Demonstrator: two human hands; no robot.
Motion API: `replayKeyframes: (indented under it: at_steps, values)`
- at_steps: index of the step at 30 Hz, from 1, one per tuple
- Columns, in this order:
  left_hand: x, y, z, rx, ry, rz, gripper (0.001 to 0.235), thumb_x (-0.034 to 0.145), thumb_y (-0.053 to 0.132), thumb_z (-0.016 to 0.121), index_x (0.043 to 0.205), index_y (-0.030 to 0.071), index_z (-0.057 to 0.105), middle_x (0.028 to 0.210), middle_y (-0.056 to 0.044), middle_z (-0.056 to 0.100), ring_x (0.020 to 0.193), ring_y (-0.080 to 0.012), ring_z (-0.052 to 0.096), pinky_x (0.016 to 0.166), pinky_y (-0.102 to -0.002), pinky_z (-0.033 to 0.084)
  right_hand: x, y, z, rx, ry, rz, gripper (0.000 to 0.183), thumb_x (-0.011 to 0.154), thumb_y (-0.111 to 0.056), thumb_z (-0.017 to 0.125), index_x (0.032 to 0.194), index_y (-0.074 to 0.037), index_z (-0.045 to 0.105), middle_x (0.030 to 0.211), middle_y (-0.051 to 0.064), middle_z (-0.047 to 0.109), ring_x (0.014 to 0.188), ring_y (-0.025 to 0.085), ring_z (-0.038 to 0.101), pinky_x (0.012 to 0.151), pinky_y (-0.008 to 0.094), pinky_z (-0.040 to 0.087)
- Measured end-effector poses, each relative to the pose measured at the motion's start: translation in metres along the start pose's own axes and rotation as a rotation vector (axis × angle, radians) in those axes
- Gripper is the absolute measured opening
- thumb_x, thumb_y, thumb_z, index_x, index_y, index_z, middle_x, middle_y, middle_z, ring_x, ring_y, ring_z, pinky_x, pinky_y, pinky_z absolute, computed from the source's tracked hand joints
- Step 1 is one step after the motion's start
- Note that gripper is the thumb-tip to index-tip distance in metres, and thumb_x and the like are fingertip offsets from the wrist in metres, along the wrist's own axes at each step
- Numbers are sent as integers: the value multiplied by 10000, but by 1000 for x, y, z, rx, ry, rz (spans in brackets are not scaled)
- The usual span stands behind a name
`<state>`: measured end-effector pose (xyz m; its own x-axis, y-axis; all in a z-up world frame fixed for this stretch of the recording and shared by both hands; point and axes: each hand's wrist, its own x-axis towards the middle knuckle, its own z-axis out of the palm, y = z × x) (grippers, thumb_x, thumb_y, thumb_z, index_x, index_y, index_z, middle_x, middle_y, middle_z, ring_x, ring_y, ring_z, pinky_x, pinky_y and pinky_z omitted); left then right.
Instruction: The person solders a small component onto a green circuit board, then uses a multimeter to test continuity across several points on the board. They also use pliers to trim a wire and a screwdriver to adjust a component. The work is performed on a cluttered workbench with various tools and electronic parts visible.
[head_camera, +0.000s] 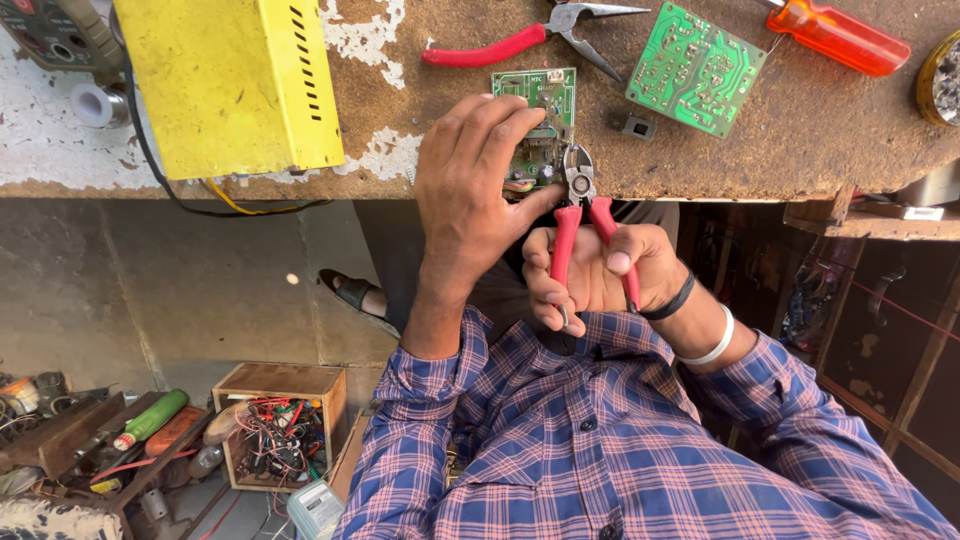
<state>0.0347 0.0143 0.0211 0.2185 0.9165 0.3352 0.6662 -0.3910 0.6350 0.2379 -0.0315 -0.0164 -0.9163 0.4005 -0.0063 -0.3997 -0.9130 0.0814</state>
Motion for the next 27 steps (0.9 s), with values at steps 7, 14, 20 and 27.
replayKeyframes:
  at_steps: [7,14,20,27]
  values:
    - [0,-1,0,-3,8,6,735,671,294,971,1305,158,624,1330,9,614,1331,-249,554,1119,-445,461,5,3,-1,97,-49,-63,407,846,-220,675,1147,18,539,1041,226,616,1045,414,659,740,457,566]
    - [0,0,-1,0,5,10,742,670,299,971,1308,152,621,1332,6,611,1333,-250,551,1121,-447,463,6,5,3,52,15,-161,322,843,-203,635,1042,32,540,911,233,622,872,405,673,625,432,546]
    - [-1,0,-3,19,-25,15,796,651,286,980,1340,141,608,1348,-5,602,1340,-260,545,1118,-452,449,-4,4,6,-55,230,-160,309,809,-199,614,974,48,530,815,237,612,719,391,654,601,394,505]
    - [-2,0,-1,44,-40,22,790,716,279,993,1384,148,592,1369,-7,588,1358,-258,528,1141,-464,433,-4,4,2,-619,522,-184,301,757,-204,601,935,24,523,762,144,563,668,283,619,535,316,452]
